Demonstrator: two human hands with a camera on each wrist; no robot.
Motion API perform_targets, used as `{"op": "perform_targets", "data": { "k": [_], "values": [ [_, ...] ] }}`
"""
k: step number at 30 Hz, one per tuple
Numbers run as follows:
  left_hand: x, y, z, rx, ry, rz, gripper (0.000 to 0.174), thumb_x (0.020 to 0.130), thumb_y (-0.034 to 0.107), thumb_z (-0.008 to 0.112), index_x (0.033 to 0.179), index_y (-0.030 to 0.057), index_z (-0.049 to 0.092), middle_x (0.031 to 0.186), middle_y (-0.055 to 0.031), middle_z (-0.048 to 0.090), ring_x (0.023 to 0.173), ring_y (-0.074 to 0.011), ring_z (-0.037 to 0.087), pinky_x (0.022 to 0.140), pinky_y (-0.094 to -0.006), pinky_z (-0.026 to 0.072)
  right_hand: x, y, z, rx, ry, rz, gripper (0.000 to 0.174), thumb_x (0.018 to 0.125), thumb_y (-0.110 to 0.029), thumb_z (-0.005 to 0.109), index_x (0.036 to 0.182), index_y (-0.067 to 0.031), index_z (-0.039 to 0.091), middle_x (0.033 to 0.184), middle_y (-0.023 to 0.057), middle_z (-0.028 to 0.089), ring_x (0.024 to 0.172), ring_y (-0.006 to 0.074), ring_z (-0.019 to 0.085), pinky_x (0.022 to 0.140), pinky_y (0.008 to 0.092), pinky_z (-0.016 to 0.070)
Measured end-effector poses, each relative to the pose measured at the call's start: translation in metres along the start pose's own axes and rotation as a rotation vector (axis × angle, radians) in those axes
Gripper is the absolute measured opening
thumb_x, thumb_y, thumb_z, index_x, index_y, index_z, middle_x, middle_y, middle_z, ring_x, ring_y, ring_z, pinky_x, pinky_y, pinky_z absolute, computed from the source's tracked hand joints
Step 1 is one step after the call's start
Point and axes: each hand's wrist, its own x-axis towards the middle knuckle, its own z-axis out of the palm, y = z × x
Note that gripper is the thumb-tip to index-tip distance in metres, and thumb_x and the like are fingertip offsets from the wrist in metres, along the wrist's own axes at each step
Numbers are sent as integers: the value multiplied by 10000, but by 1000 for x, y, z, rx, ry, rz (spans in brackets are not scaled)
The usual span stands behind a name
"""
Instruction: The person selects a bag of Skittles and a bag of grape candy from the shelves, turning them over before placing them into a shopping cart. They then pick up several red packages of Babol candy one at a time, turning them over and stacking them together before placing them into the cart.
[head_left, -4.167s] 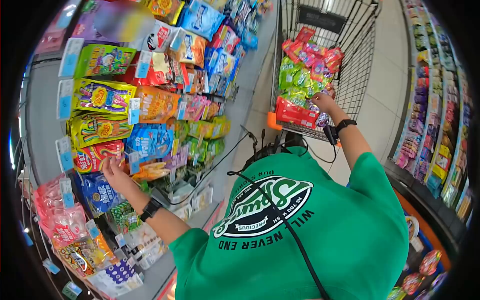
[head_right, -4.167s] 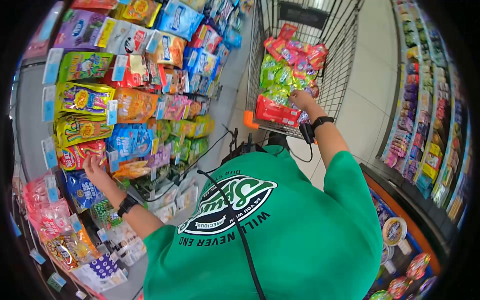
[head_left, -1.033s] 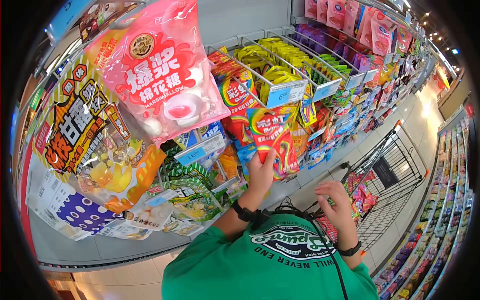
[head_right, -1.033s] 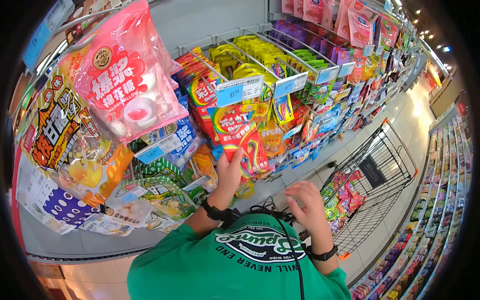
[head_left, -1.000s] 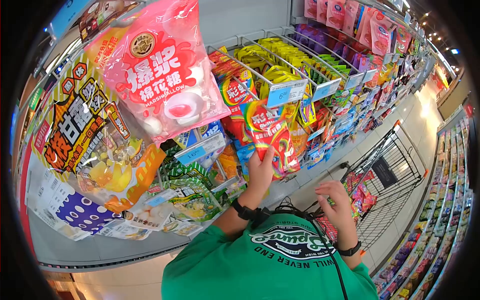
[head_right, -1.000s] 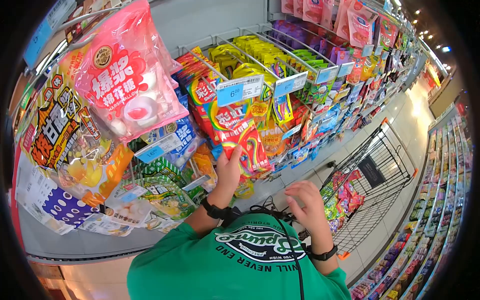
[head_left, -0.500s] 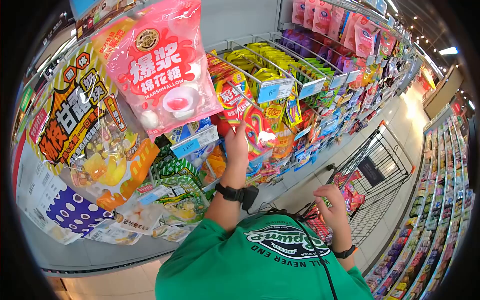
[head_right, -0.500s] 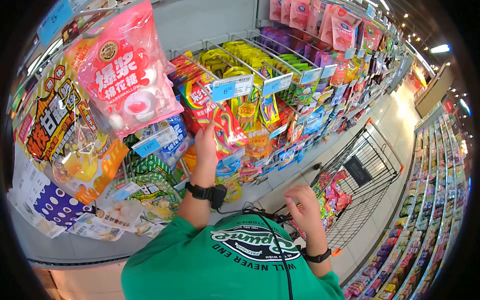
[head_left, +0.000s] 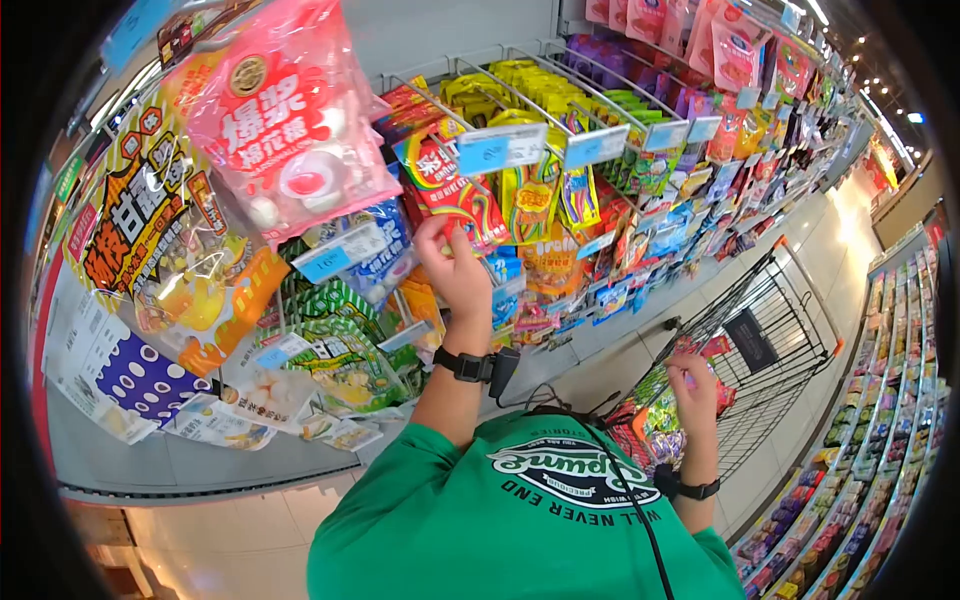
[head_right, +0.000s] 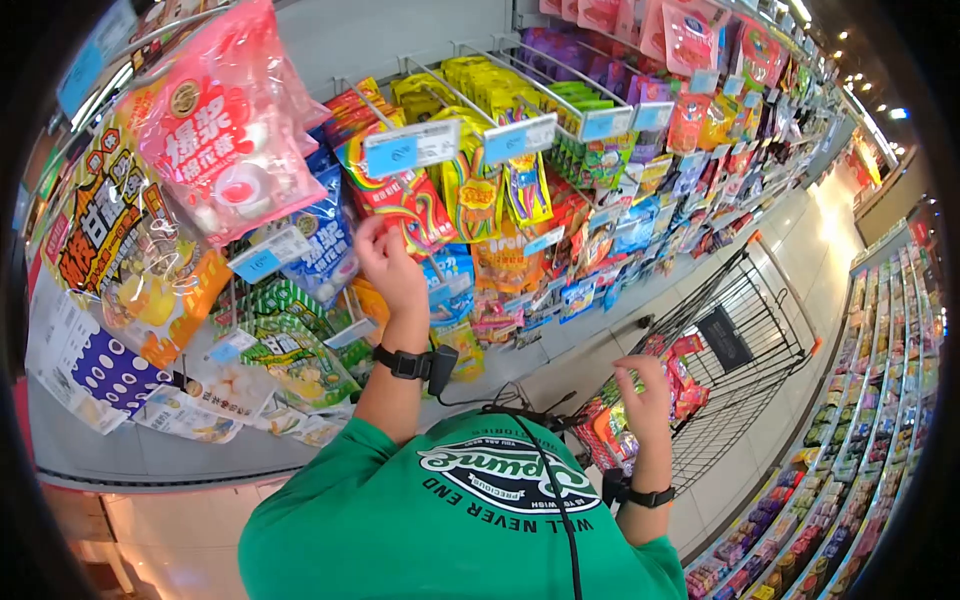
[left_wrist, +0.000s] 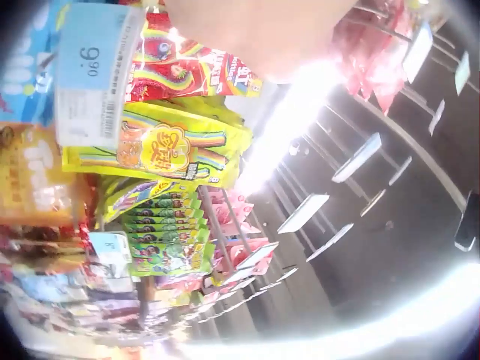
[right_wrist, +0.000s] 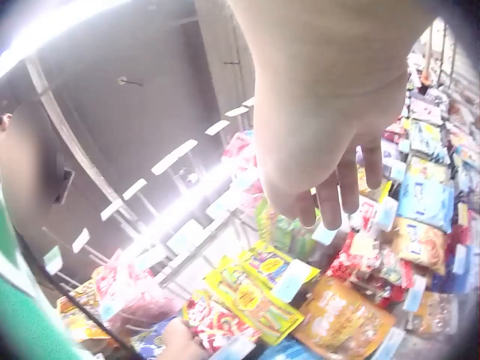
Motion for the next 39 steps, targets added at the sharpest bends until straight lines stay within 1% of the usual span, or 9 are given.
{"op": "perform_targets", "data": {
  "k": [4, 8, 10, 13, 20, 23, 27, 34, 39],
  "values": [
    [-13, -1, 4, 79, -466, -327, 116, 907, 84, 577, 995, 10, 591, 868, -59, 649, 850, -172, 628, 751, -298, 491, -21, 127, -18, 185, 19, 378, 101, 873, -91, 630, 927, -5, 639, 895, 76, 642, 823, 174, 603, 755, 303, 472],
    [9, -57, -8, 579, -835, -110, 262, 933, 258, 581, 1070, 38, 620, 1003, -121, 675, 928, -236, 643, 831, -341, 492, -73, 253, -27, 89, -21, 498, 167, 895, -167, 615, 921, -6, 651, 845, 92, 644, 790, 158, 607, 713, 296, 476],
    [17, -40, 0, 951, -902, -37, 266, 934, 238, 568, 1085, 25, 624, 1043, -121, 667, 961, -230, 635, 858, -341, 483, -116, 314, -24, -88, -85, 553, 249, 881, -229, 599, 940, 8, 650, 814, 141, 665, 789, 231, 635, 722, 343, 485],
    [35, -55, -10, 939, -873, -163, 308, 913, 270, 596, 1040, -8, 639, 988, -126, 673, 925, -197, 631, 816, -310, 480, -185, 381, -11, 25, -189, 888, 390, 852, -351, 554, 951, 11, 661, 896, 178, 682, 868, 272, 650, 779, 378, 492],
    [42, -46, 3, 1154, -597, -431, 286, 889, 257, 606, 952, -21, 634, 865, -100, 650, 790, -181, 599, 737, -307, 477, -280, 454, 28, -52, -522, 1137, 343, 799, -297, 602, 950, -3, 692, 983, 209, 681, 959, 336, 648, 837, 402, 499],
    [-6, 3, 31, 1310, -677, 87, 274, 907, 245, 604, 982, -18, 620, 895, -87, 629, 790, -149, 582, 716, -291, 469, -286, 483, 48, -75, -584, 1142, 392, 796, -302, 640, 1072, -24, 653, 1018, 219, 671, 1006, 359, 631, 877, 416, 489],
    [-92, 51, 57, 1149, -729, 196, 233, 924, 208, 594, 992, -13, 617, 896, -93, 634, 792, -145, 582, 718, -278, 468, -265, 514, 77, -58, -690, 1099, 592, 775, -325, 687, 1275, -57, 521, 1147, 214, 629, 1075, 359, 602, 923, 422, 475],
    [-187, 79, 30, 1408, -1065, 24, 137, 916, 102, 588, 990, -8, 623, 805, -64, 616, 722, -137, 574, 668, -267, 464, -221, 533, 129, 26, -812, 1010, 656, 725, -287, 700, 1310, -74, 492, 1235, 239, 574, 1130, 394, 562, 952, 448, 465],
    [-221, 90, 2, 1520, -1050, -157, 122, 911, 86, 587, 974, -9, 631, 784, -71, 640, 686, -123, 579, 655, -263, 469, -233, 503, 143, -201, -879, 909, 563, 723, -285, 714, 1223, -107, 524, 1197, 160, 595, 1099, 389, 569, 914, 483, 476]
  ]
}}
